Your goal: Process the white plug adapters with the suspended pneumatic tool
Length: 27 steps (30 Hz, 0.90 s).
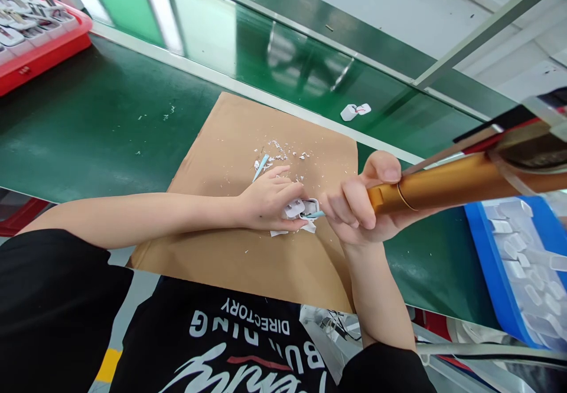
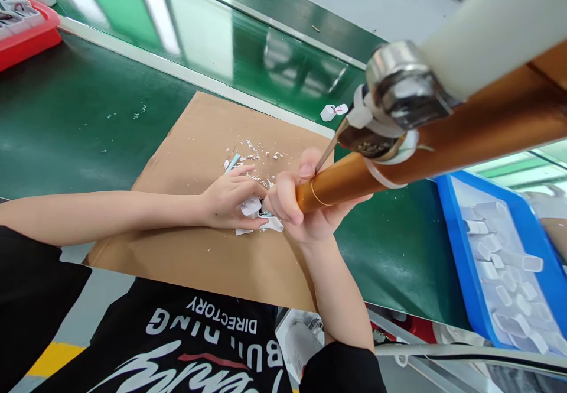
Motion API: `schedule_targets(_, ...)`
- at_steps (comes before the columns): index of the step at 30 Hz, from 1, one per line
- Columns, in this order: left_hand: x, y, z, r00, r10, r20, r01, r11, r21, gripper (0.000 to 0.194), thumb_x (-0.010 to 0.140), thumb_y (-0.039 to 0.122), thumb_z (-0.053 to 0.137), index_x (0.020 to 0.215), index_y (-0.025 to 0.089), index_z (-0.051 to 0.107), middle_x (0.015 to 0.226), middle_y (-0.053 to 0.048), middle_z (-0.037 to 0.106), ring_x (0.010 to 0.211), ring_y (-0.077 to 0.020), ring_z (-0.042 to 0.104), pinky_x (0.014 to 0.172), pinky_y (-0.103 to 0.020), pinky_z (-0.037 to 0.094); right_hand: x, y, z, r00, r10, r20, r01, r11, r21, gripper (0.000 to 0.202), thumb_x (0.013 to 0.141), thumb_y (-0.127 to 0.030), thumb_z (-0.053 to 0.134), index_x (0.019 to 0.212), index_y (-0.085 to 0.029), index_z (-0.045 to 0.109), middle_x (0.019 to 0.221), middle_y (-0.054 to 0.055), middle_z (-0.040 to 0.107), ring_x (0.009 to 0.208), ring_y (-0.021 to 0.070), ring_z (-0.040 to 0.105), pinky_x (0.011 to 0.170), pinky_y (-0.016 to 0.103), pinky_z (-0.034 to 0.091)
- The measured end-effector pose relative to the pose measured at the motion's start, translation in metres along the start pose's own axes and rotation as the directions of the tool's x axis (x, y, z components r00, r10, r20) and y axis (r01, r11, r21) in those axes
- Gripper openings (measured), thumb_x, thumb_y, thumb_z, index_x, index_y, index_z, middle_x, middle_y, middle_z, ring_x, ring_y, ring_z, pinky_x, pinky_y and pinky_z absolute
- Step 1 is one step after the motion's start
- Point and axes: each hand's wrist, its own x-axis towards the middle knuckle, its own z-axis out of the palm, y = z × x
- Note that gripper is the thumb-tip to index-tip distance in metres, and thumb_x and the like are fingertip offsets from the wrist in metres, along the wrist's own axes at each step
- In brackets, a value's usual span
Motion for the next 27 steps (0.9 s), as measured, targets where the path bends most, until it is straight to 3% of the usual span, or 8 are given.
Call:
schedule_targets(10,-0.0003,-0.0018,0.0008,0.999,0.037,-0.013,-0.037,0.999,0.04,0.024,0.081,0.039,0.055,0.093,0.02,0.048,0.072,0.003,0.068,0.061,-0.0136,0.062,0.097,-0.041,0.043,0.0003,0.0005,0.0016,0.999,-0.006,-0.053,0.004,0.999,-0.046,0.05,0.085,-0.069,0.033,0.094,-0.026,0.055,0.043,-0.011,0.035,0.03,0.0063,0.021,0.036,0.02,0.024)
schedule_targets(24,0.0017,-0.0017,-0.0032,1.0,0.024,0.018,-0.024,0.999,0.029,0.022,0.08,0.037,0.055,0.094,0.021,0.052,0.07,0.003,0.068,0.061,-0.0137,0.062,0.101,-0.042,0.042,-0.0031,-0.0023,-0.006,0.995,0.058,-0.085,-0.062,0.997,-0.052,0.045,0.073,-0.074,0.05,0.089,-0.032,0.054,0.039,-0.012,0.037,0.028,0.0084,0.02,0.035,0.022,0.026)
schedule_targets(27,0.0019,-0.0014,-0.0032,1.0,0.025,0.015,-0.025,0.999,0.03,0.022,0.08,0.037,0.055,0.095,0.021,0.053,0.07,0.003,0.068,0.061,-0.0135,0.062,0.103,-0.042,0.04,-0.0023,-0.0034,-0.0054,0.996,0.051,-0.068,-0.055,0.997,-0.049,0.043,0.078,-0.072,0.046,0.088,-0.031,0.053,0.04,-0.012,0.038,0.029,0.0079,0.02,0.035,0.021,0.026)
